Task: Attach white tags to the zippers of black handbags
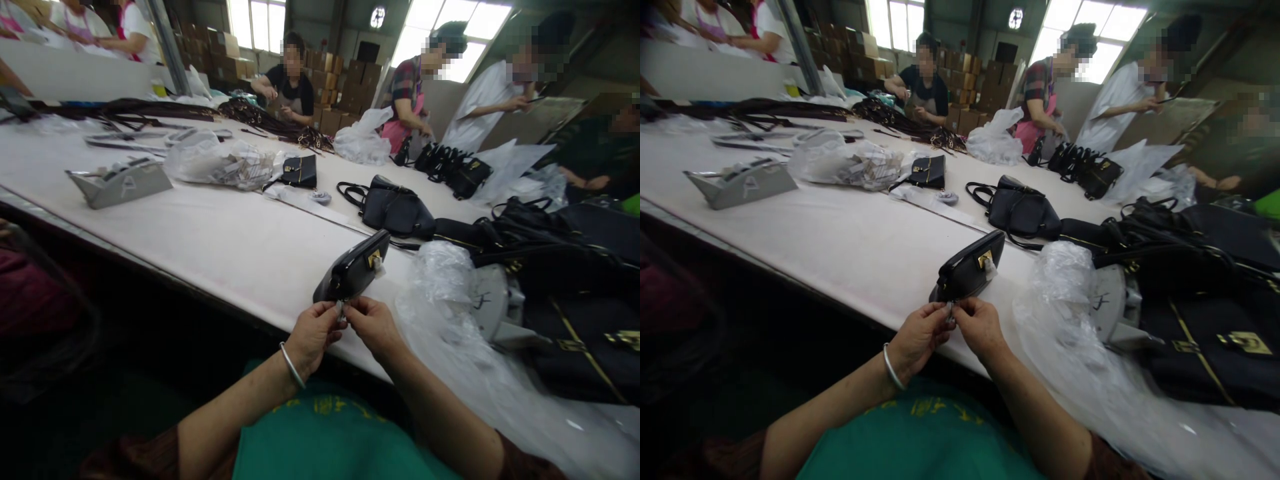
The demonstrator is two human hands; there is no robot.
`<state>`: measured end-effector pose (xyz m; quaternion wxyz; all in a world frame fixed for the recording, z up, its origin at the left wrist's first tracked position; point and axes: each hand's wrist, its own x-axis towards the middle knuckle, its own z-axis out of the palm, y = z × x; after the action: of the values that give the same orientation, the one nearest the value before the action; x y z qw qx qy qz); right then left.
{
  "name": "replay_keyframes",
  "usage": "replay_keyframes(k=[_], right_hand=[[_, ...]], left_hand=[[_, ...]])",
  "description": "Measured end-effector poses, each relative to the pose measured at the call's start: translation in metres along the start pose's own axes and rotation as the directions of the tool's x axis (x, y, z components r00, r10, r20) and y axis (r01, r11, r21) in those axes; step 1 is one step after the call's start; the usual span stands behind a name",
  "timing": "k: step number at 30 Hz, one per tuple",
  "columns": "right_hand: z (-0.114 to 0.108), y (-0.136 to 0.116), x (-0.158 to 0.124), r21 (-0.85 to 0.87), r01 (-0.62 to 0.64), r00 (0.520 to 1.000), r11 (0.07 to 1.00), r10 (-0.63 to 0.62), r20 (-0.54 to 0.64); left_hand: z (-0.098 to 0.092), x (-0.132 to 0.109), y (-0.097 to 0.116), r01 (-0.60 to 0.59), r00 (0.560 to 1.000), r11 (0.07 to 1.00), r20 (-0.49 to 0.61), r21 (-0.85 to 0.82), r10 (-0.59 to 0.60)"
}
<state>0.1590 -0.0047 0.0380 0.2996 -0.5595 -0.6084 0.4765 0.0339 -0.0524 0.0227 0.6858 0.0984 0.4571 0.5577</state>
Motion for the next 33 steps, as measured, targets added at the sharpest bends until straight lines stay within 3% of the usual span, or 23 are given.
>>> replay_keyframes(k=[8, 14, 23, 33], right_hand=[[0.003, 0.001, 0.000, -0.010, 0.043, 0.999, 0.999, -0.043, -0.010], [0.004, 0.002, 0.000, 0.136, -0.054, 0.998, 0.989, 0.047, 0.049], [0.006, 0.005, 0.000, -0.056, 0.053, 0.998, 0.997, -0.054, -0.025], [0.007, 0.003, -0.002, -0.053, 0.081, 0.996, 0.995, -0.083, -0.018]], left_hand=[[0.001, 0.000, 0.000, -0.028, 0.999, 0.998, -0.043, 0.057, 0.030], [0.003, 0.001, 0.001, -0.015, 0.998, 1.000, -0.058, 0.021, 0.016], [0.012, 0.000, 0.001, 0.017, 0.990, 0.999, -0.137, -0.042, -0.022], [0.009, 0.002, -0.003, -0.036, 0.998, 0.999, -0.052, -0.017, 0.035]])
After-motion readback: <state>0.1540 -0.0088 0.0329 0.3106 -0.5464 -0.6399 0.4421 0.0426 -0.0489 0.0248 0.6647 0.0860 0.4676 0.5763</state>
